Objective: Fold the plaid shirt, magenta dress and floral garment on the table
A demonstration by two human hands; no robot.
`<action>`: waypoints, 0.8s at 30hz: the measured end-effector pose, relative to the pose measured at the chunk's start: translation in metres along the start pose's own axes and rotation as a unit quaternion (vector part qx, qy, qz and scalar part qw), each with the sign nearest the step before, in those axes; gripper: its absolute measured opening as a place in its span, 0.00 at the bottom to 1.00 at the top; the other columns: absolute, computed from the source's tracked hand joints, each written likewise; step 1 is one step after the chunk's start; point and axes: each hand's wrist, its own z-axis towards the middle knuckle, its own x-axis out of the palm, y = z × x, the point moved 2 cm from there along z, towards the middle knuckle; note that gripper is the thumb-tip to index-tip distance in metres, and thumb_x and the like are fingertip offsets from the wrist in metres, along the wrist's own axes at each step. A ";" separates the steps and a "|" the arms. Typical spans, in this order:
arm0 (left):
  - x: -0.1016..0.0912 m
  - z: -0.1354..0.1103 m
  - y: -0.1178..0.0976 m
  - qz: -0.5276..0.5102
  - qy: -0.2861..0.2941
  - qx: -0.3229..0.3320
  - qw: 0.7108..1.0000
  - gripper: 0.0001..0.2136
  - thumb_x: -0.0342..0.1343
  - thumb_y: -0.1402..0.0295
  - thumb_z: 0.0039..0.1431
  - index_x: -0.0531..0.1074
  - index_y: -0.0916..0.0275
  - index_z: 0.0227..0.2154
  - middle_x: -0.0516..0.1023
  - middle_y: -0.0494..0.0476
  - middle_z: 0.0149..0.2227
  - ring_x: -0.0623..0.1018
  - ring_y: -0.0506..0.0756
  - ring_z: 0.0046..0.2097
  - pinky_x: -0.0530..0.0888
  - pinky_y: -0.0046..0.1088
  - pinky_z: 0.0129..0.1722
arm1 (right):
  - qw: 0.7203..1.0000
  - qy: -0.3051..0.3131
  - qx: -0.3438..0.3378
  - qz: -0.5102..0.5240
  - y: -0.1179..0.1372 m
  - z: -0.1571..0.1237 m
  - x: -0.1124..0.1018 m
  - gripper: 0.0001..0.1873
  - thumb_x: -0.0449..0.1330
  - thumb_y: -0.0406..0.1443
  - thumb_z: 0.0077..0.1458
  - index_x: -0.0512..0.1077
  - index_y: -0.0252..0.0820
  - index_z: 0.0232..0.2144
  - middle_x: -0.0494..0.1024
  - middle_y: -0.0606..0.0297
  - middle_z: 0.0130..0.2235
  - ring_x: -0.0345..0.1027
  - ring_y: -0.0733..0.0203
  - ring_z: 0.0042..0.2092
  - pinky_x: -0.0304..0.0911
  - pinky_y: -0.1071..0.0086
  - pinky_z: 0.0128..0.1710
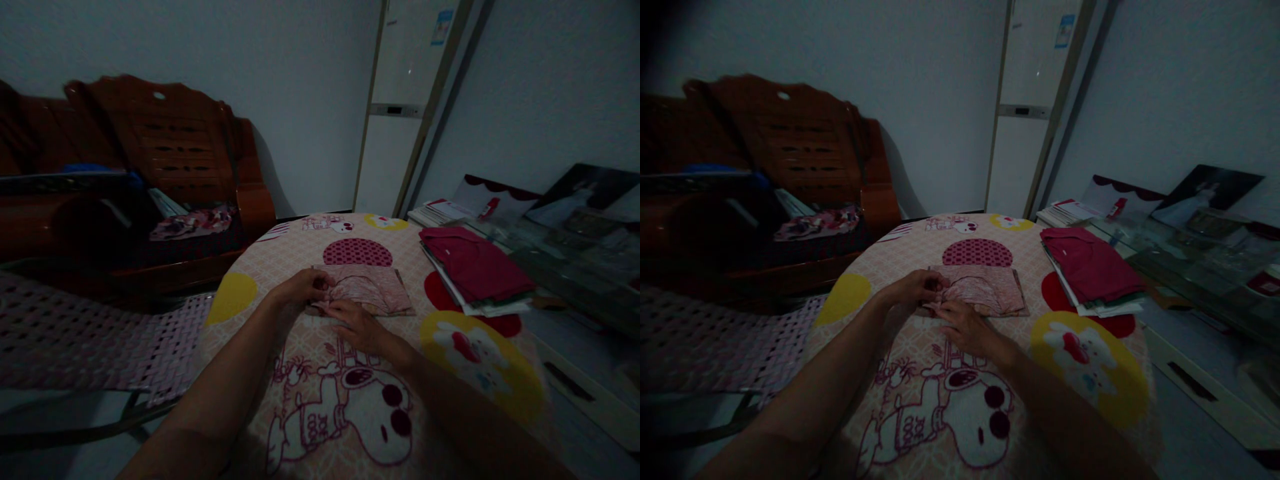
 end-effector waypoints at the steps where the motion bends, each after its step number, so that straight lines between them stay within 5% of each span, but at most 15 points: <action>1: -0.001 -0.001 -0.001 -0.001 0.006 -0.002 1.000 0.20 0.63 0.63 0.47 0.75 0.65 0.44 0.75 0.53 0.33 0.73 0.51 0.35 0.69 0.26 0.34 | 1.000 -0.005 0.002 0.004 -0.001 0.000 0.000 0.23 0.57 0.34 0.61 0.68 0.40 0.59 0.72 0.52 0.58 0.65 0.54 0.59 0.62 0.56 0.59; 10: 0.007 0.000 -0.019 0.185 -0.005 -0.010 0.983 0.21 0.63 0.69 0.42 0.74 0.64 0.43 0.75 0.53 0.35 0.73 0.53 0.36 0.67 0.26 0.35 | 0.991 -0.117 0.014 0.068 -0.001 0.005 -0.025 0.17 0.53 0.33 0.62 0.76 0.40 0.49 0.79 0.56 0.50 0.71 0.57 0.53 0.66 0.60 0.55; 13: 0.007 0.000 -0.022 0.203 -0.004 -0.003 0.979 0.21 0.63 0.68 0.43 0.74 0.63 0.43 0.76 0.52 0.36 0.73 0.53 0.36 0.67 0.26 0.35 | 0.977 -0.202 0.049 0.036 -0.019 0.002 -0.048 0.20 0.49 0.32 0.62 0.75 0.41 0.52 0.78 0.56 0.52 0.70 0.57 0.55 0.64 0.59 0.58; 16: 0.004 0.002 -0.023 0.192 -0.069 0.010 0.979 0.17 0.61 0.63 0.49 0.75 0.64 0.42 0.77 0.55 0.38 0.75 0.54 0.38 0.70 0.27 0.37 | 0.965 -0.237 0.104 -0.034 -0.050 -0.005 -0.069 0.24 0.47 0.31 0.61 0.72 0.40 0.55 0.76 0.56 0.55 0.67 0.54 0.58 0.60 0.54 0.61; 20: 0.011 0.013 -0.021 0.221 -0.181 0.055 0.957 0.17 0.48 0.62 0.62 0.74 0.65 0.48 0.77 0.63 0.49 0.76 0.58 0.49 0.72 0.32 0.49 | 0.968 -0.173 0.140 -0.116 -0.087 -0.014 -0.077 0.28 0.44 0.31 0.60 0.68 0.39 0.60 0.73 0.54 0.58 0.64 0.53 0.60 0.58 0.53 0.62; 24: 0.037 0.026 -0.009 0.323 -0.101 0.075 0.938 0.23 0.45 0.61 0.66 0.66 0.65 0.59 0.67 0.68 0.62 0.66 0.62 0.63 0.61 0.44 0.63 | 0.967 -0.044 0.141 -0.210 -0.102 -0.018 -0.063 0.28 0.45 0.32 0.62 0.62 0.38 0.64 0.69 0.50 0.61 0.60 0.51 0.63 0.47 0.47 0.66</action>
